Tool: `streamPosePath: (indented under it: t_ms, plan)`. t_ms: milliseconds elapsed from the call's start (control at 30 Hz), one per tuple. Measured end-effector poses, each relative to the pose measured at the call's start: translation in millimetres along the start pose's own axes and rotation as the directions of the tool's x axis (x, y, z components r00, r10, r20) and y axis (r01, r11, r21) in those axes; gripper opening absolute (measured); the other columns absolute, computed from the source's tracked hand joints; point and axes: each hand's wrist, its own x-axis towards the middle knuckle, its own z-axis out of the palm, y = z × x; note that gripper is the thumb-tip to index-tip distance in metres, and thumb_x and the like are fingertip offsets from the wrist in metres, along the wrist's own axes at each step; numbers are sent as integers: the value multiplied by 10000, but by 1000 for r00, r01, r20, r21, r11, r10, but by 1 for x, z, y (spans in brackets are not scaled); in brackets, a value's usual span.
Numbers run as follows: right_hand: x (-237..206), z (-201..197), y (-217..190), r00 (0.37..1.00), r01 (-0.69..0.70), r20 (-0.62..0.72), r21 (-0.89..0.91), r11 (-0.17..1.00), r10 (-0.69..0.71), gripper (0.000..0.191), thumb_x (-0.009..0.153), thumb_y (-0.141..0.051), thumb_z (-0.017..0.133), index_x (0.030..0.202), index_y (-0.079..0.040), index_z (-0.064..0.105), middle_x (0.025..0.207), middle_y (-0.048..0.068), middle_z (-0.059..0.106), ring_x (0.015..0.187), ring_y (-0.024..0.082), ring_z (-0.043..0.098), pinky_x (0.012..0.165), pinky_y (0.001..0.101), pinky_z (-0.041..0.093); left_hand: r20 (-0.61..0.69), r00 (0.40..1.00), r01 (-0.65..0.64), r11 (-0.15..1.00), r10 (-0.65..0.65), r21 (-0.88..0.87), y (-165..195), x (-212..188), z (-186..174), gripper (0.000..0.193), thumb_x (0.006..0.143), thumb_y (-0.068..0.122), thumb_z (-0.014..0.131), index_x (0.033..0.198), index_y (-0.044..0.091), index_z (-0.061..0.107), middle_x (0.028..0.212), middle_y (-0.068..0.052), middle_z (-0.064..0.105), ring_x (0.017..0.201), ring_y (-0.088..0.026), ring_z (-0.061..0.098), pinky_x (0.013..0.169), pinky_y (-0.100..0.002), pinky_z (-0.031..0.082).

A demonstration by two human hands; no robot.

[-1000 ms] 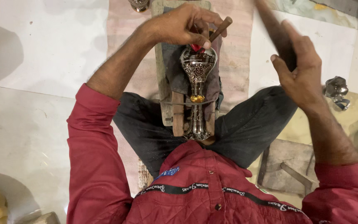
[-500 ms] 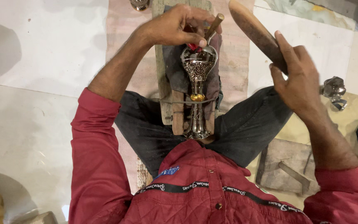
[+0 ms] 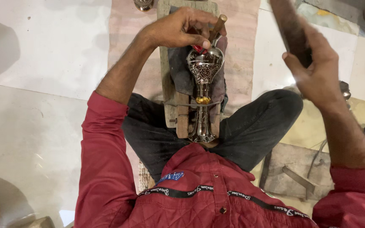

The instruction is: The person sits cross-legged on the floor with an ornate metal vase clamped in a wooden fixture on their lap. They hold a small punch against the vase surface and strike it with a wooden mallet, repositioning the punch repeatedly to work the decorative pattern around the vase body and neck.

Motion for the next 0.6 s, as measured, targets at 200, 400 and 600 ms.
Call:
streamPosePath:
  t_ms: [200, 400, 600]
  plan:
    - [20, -10, -20, 967, 235, 7, -399, 886, -254, 591, 995, -11, 732, 1548, -64, 527, 1154, 181, 600, 1008, 263, 617, 848, 414, 543, -41, 999, 3, 1000, -3, 6, -5, -4, 1, 585, 1023, 111, 792, 1544, 87, 527, 1024, -97, 780, 945, -167, 772, 881, -357, 641]
    - [21, -13, -20, 952, 277, 54, -575, 770, -303, 566, 981, -31, 770, 1510, -67, 571, 1116, 172, 605, 999, 252, 609, 834, 399, 563, -74, 996, 39, 999, -41, -31, -4, -9, 5, 586, 1010, 103, 811, 1531, 48, 548, 1018, -124, 786, 939, -181, 773, 870, -359, 647]
    - [10, 1, -3, 978, 193, 24, -461, 866, -205, 607, 978, -53, 714, 1548, -124, 519, 1185, 165, 627, 1030, 272, 631, 853, 438, 541, -154, 988, -6, 999, 1, -31, -8, -17, 6, 574, 1021, 107, 814, 1513, 40, 527, 1046, -114, 780, 957, -179, 788, 862, -344, 664]
